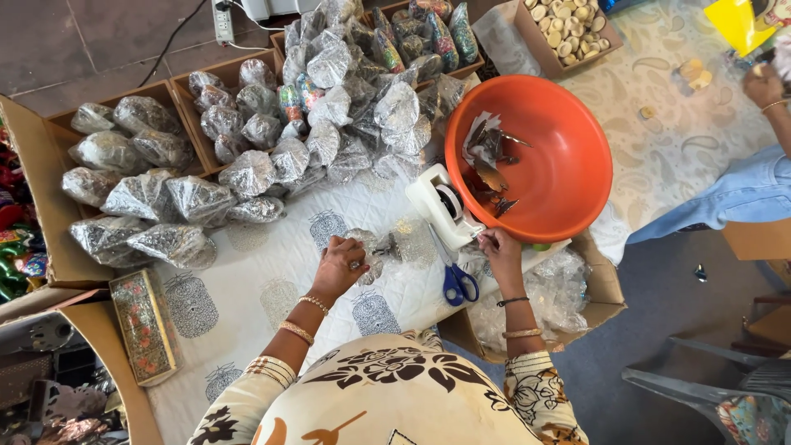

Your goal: Wrapping small decorative metal items in bubble wrap and securing them with tape.

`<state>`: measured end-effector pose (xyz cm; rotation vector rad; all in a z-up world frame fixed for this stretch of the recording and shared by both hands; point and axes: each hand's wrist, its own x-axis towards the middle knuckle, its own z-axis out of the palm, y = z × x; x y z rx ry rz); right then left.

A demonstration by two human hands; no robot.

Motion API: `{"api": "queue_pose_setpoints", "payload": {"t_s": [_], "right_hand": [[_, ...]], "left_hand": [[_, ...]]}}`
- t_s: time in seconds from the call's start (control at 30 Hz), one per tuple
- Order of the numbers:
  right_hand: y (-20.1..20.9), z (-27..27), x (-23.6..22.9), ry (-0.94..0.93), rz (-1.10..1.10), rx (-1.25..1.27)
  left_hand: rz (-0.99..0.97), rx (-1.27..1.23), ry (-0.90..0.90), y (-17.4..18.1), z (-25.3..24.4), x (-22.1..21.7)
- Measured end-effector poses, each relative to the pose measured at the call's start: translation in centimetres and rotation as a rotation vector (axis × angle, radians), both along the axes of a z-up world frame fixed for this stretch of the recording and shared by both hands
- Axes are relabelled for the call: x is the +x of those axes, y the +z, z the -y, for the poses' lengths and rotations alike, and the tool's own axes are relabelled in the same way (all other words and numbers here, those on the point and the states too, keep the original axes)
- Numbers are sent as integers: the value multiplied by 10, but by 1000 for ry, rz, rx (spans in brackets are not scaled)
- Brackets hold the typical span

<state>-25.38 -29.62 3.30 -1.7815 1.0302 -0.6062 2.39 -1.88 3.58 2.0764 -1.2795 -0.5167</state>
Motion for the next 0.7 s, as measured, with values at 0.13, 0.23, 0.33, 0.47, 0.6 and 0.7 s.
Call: {"api": "queue_pose_setpoints", "payload": {"t_s": [0.13,0.23,0.33,0.47,0.6,0.7], "right_hand": [[27,-18,1,-91,-81,3],[-19,-9,-17,-92,25,-6],[-59,-5,-23,-98,93,189],[-84,-14,-10,-136,347,301],[-88,-13,-6,-115,369,239],[-83,-15,-6,-89,341,226]], "left_hand": [[-6,-9,9,-1,1,0],[-2,-30,11,-6,2,1],[23,-31,1,-9,0,2],[5,-60,-10,-8,-2,5],[14,-74,-8,-14,-1,4],[20,-70,-6,-16,-1,4]]}}
